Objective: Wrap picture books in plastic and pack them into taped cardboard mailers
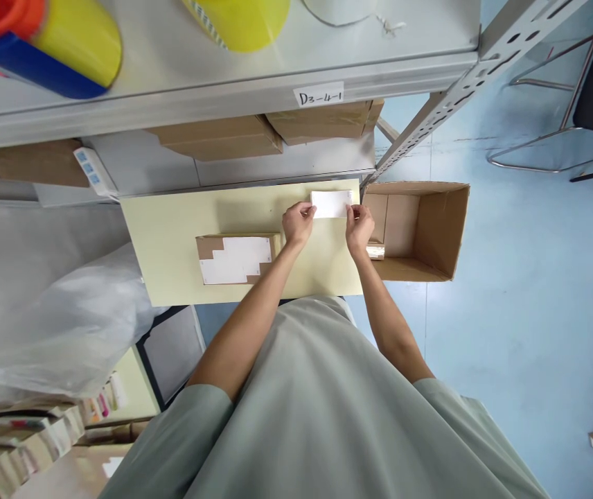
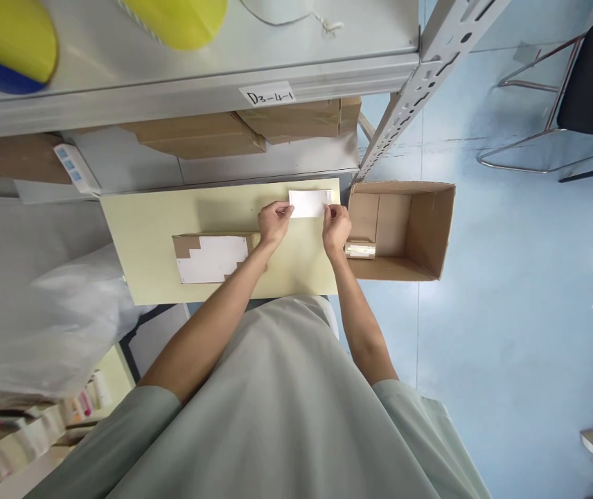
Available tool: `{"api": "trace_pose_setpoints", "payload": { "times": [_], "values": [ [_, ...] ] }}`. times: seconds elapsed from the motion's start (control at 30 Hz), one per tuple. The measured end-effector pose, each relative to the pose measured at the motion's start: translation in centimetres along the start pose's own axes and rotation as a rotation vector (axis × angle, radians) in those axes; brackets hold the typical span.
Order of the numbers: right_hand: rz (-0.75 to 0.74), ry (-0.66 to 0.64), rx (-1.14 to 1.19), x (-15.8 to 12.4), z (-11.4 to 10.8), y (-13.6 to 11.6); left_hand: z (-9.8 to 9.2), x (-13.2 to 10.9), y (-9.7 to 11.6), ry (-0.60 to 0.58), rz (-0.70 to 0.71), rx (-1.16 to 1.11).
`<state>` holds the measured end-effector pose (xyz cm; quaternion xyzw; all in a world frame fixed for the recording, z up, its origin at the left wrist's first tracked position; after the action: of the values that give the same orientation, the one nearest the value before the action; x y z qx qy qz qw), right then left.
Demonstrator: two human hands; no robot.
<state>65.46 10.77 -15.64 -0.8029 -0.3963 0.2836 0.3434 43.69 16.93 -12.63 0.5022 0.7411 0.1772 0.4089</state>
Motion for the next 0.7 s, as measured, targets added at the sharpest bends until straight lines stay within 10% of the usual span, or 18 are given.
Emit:
{"api": "trace_pose_setpoints", "payload": {
  "times": [0.37, 0.7],
  "values": [
    [-0.316, -0.181, -0.286, -2.2, 0.6, -4.2, 1.5, -0.9, 3.2, -0.12, 0.105, -0.11],
    [-0.229, -0.065, -0.083, -1.7, -1.7, -3.7, 3.4, -3.4, 7.4, -0.331, 0.428, -0.101]
  ]
}}
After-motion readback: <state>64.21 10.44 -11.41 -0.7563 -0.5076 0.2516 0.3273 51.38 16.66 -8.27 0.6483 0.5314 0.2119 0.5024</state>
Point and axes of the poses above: each hand's wrist, its own x-axis towards the middle knuckle, its own z-axis out of the palm, y = z × x, the point moved 7 cm from there along x, towards the middle knuckle, and after that the axes turned 1 degree about -x, right-handed, at the moved point
